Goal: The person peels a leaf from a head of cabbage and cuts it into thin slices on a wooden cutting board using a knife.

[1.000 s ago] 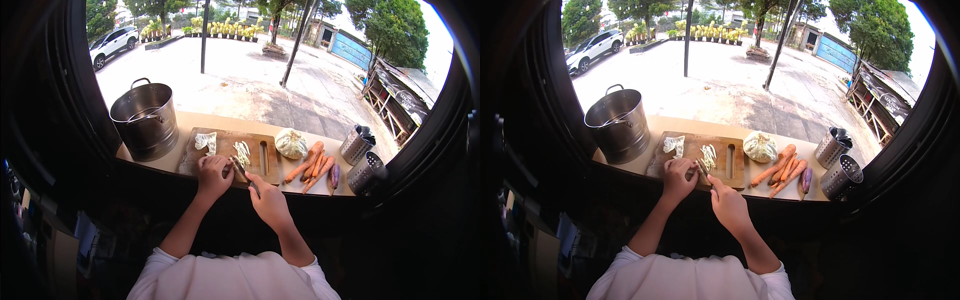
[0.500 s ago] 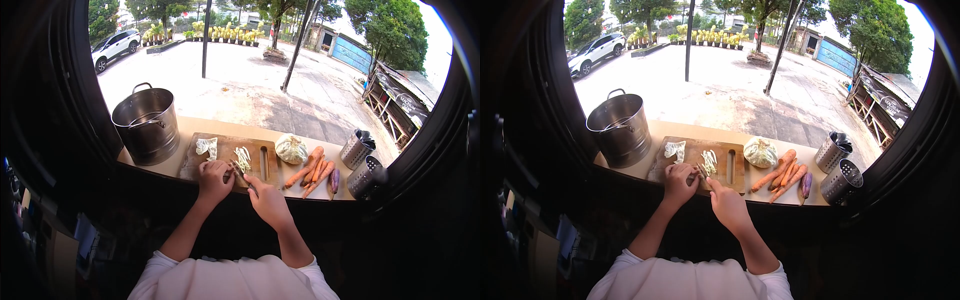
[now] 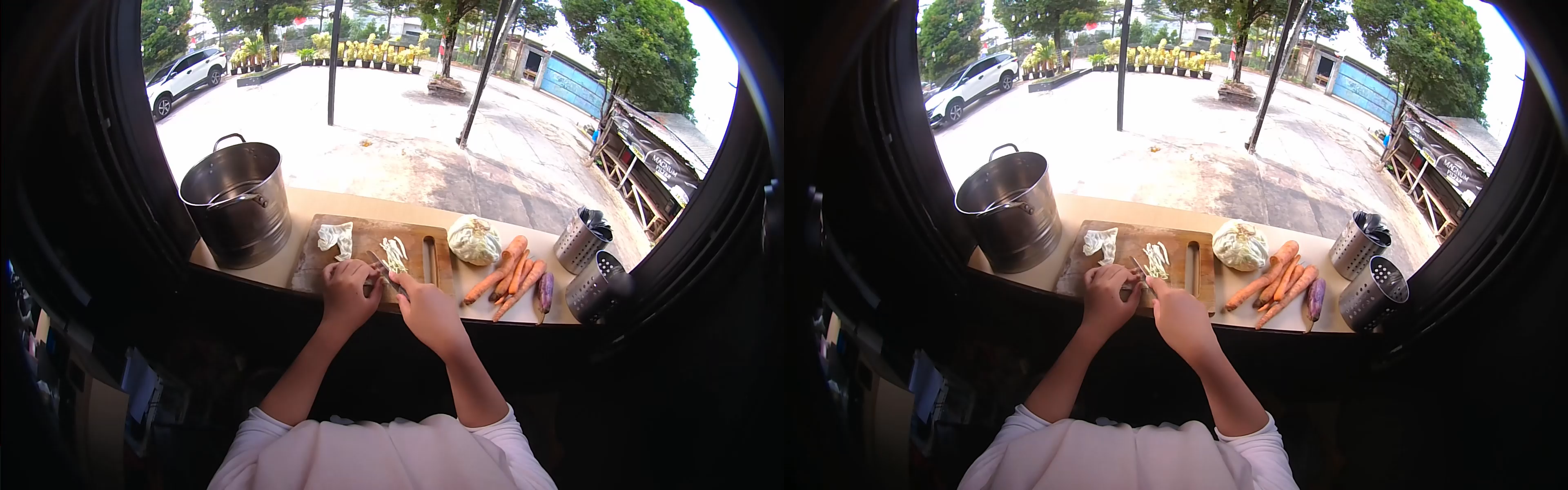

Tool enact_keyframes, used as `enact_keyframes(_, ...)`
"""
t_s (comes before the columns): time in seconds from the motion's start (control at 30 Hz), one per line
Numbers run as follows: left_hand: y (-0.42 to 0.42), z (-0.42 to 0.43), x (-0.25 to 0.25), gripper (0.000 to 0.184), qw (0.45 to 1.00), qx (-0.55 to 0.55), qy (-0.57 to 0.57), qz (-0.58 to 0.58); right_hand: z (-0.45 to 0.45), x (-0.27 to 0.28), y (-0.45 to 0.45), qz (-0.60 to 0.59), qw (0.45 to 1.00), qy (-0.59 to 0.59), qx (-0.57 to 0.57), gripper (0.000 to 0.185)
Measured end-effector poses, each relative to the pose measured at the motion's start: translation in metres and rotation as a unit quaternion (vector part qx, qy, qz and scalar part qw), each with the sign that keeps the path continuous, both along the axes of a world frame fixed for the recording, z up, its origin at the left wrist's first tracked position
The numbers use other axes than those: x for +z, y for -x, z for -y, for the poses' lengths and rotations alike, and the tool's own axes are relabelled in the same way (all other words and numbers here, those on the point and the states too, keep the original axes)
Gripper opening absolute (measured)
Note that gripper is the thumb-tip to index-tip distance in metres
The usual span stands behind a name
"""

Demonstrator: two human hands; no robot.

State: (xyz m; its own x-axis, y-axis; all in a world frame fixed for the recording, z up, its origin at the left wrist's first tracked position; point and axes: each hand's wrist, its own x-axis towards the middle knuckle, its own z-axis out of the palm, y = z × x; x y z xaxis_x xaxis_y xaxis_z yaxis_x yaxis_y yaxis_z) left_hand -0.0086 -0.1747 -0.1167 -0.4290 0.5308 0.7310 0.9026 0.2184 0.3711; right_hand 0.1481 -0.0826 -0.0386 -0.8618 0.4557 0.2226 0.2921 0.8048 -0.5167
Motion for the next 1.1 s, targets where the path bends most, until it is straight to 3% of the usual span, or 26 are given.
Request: enact_keyframes(1.1,0.003,0.001,0.002,0.018,1.000,0.002,0.024,0.018,0.019,-0.027,-0.005,0.021,0.995,-0.096,-0.035,0.044)
